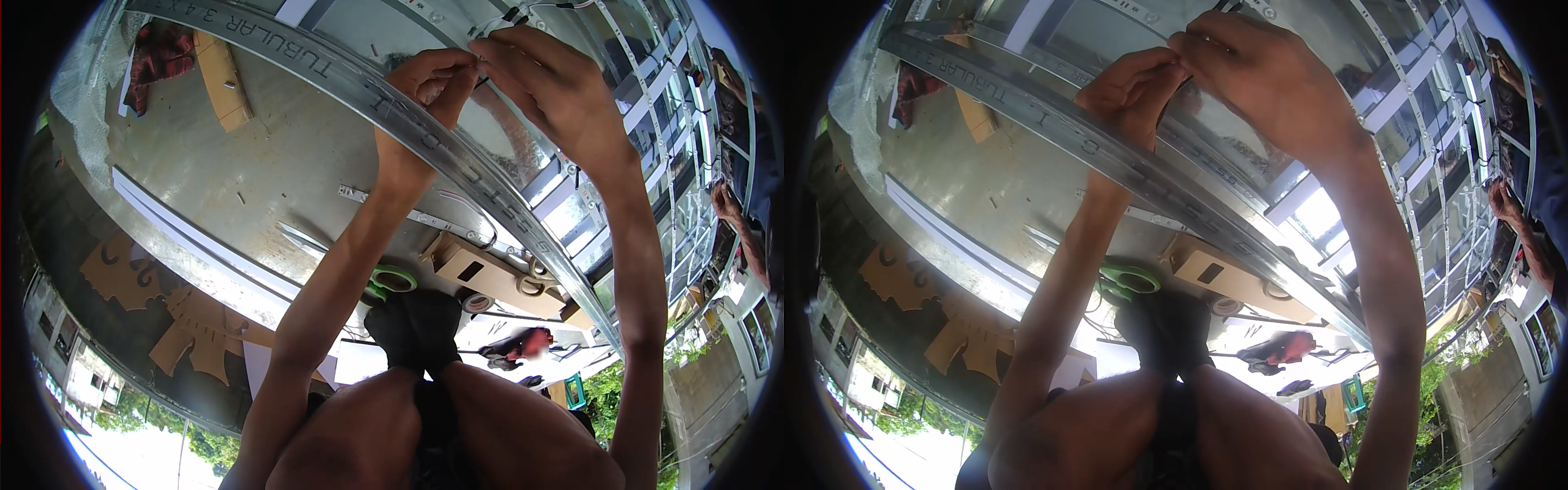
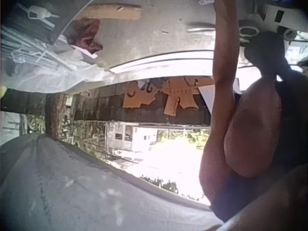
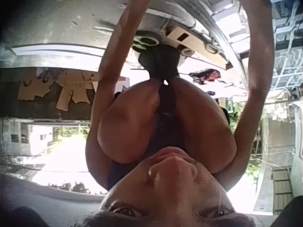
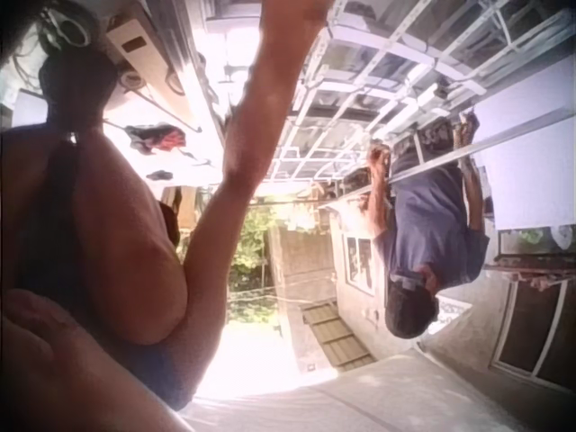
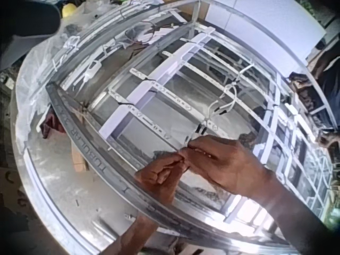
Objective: The person applies electrical tape to LED strips and connects wires to the strips inside a large metal frame, using scissors and tape.
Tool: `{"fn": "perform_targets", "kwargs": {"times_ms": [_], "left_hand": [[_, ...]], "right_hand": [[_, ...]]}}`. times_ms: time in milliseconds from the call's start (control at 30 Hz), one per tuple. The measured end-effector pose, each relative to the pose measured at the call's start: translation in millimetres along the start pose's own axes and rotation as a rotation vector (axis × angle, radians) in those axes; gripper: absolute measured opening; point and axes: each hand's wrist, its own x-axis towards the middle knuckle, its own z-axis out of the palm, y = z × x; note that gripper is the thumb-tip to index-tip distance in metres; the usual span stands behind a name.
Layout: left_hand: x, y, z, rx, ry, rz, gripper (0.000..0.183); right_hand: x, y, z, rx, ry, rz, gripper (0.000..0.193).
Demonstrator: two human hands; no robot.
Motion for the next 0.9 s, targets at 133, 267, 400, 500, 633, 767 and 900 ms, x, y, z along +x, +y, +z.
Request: {"fn": "perform_targets", "kwargs": {"times_ms": [133,267,400,500,633,767,900], "left_hand": [[-2,2,-3,0.036,-0.008,-0.036,0.014],[-3,4,-5,0.076,-0.04,-0.059,0.017],[-3,5,-6,-0.206,-0.026,-0.222,0.019],[-3,4,-5,-0.303,-0.051,-0.26,0.02],[-1,2,-4,-0.306,-0.056,-0.221,0.019],[0,2,-6,-0.203,-0.039,-0.208,0.017],[1,2,-6,-0.227,-0.014,-0.244,0.016]], "right_hand": [[-6,4,6,-0.022,0.037,-0.054,0.027],[-10,-1,9,-0.061,0.052,-0.024,0.018],[-6,-12,11,0.045,0.048,0.202,0.012],[-2,-21,10,0.19,0.056,0.417,0.016],[2,-24,8,0.462,-0.014,0.832,0.023],[4,-15,3,0.774,-0.083,0.98,0.024],[-2,-20,-8,0.328,-0.023,0.682,0.014]]}}
